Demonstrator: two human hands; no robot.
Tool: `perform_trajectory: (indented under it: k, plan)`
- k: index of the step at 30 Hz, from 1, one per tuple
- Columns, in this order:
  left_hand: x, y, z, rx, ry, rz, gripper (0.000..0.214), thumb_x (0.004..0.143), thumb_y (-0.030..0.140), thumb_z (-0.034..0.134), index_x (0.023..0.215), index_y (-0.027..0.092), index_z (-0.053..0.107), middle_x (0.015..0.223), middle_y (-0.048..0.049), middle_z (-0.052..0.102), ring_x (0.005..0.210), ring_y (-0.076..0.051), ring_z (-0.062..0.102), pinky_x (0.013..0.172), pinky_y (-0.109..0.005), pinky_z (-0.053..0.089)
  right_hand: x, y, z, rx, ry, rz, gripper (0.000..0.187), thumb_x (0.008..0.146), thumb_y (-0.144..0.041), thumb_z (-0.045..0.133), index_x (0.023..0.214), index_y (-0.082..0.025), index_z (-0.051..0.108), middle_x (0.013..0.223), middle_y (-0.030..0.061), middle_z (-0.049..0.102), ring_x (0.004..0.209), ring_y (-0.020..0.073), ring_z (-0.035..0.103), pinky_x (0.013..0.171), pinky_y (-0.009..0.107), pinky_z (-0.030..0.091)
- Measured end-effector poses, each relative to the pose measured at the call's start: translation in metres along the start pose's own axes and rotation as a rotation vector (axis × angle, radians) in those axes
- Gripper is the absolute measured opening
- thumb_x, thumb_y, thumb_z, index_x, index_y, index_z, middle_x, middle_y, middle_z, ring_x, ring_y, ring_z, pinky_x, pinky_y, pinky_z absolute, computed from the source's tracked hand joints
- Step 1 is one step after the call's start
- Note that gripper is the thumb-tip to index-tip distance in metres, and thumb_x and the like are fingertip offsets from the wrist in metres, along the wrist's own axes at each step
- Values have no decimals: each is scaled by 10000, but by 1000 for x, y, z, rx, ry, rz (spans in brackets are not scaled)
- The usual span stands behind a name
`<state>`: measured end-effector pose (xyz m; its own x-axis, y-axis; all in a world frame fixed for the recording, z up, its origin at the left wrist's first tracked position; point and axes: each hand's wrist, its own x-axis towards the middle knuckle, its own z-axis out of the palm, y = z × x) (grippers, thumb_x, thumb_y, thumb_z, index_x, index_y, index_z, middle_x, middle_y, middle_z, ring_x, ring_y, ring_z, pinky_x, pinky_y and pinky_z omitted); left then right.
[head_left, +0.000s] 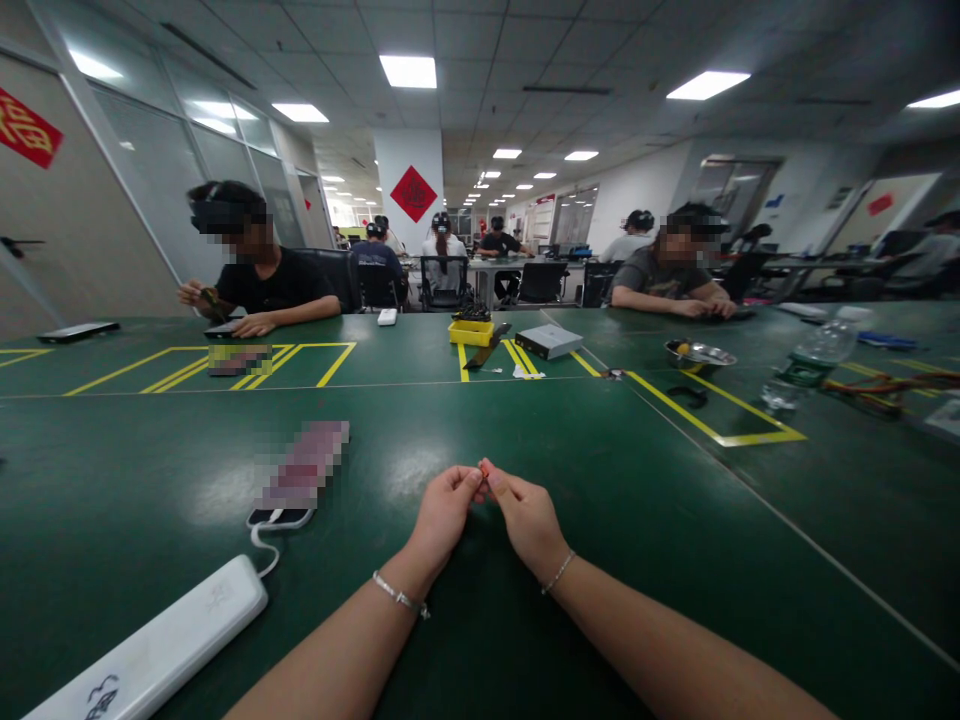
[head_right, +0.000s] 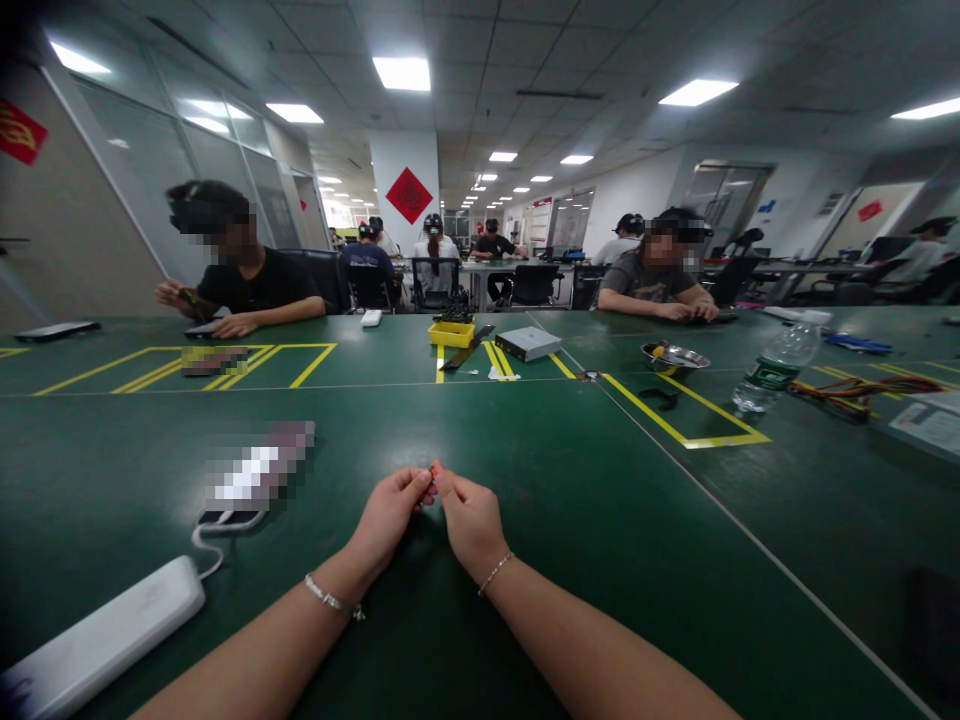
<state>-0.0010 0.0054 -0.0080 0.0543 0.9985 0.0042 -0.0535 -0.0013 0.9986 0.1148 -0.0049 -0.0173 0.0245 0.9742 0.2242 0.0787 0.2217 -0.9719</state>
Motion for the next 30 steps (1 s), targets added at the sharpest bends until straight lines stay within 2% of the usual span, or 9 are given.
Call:
perform_trajectory:
  k: [6,11,14,16,19,22,24,26,30]
  plan:
    - [1,-6,-2,-23,-48,-12,207,719,330,537,695,132,593,560,13,552,520,-89,472,508,-196,339,3,-8,-3,5,-18,26,321,663,-267,597,974,-191,626,1042,40,599,991,184,534,913,342,387]
    - [-2,-6,-1,-64,-197,-6,235,744,362,518,728,137,585,630,3,578,585,-92,500,561,-197,359,7,-12,-11,80,-65,63,253,613,-225,624,860,-170,639,881,37,648,796,157,596,769,307,466]
    - [-3,-4,-1,-23,-275,1,279,768,392,478,842,145,585,779,-29,617,681,-112,534,619,-214,381,16,-14,-23,152,-50,78,255,591,-262,652,826,-169,617,814,30,642,762,145,588,740,295,463]
    - [-3,-4,0,52,-272,16,302,781,395,451,904,146,570,825,-42,619,717,-127,543,638,-229,393,28,-15,-43,202,16,86,297,579,-299,661,838,-169,596,800,30,628,780,150,580,743,302,457]
    - [-5,-5,0,230,-267,81,281,780,374,447,901,151,568,808,-37,612,736,-142,545,665,-249,405,48,-16,-97,19,234,93,337,607,-363,613,876,-162,579,792,46,601,761,165,568,715,333,452]
    - [-8,-6,2,417,-294,132,258,773,358,449,906,177,575,803,-20,610,742,-147,547,678,-259,410,56,-11,-176,-633,478,25,306,657,-364,525,850,-140,603,828,99,570,817,218,531,721,377,412]
    - [-9,-5,3,494,-311,141,255,771,353,443,915,188,575,812,-14,611,740,-146,550,674,-258,415,50,-3,-232,-1052,559,23,307,690,-342,462,838,-122,618,868,151,544,873,262,500,714,391,380]
    - [-10,-4,3,532,-315,137,255,771,344,439,924,190,571,827,-14,613,742,-145,553,674,-257,420,37,9,-281,-1267,605,143,331,710,-335,418,856,-122,625,892,190,522,870,283,494,651,388,365]
    - [-8,-4,1,559,-321,131,244,770,319,435,925,190,572,853,-19,619,765,-147,560,688,-258,426,11,34,-352,-1294,699,483,305,670,-334,451,844,-163,634,869,206,507,815,309,508,538,393,332]
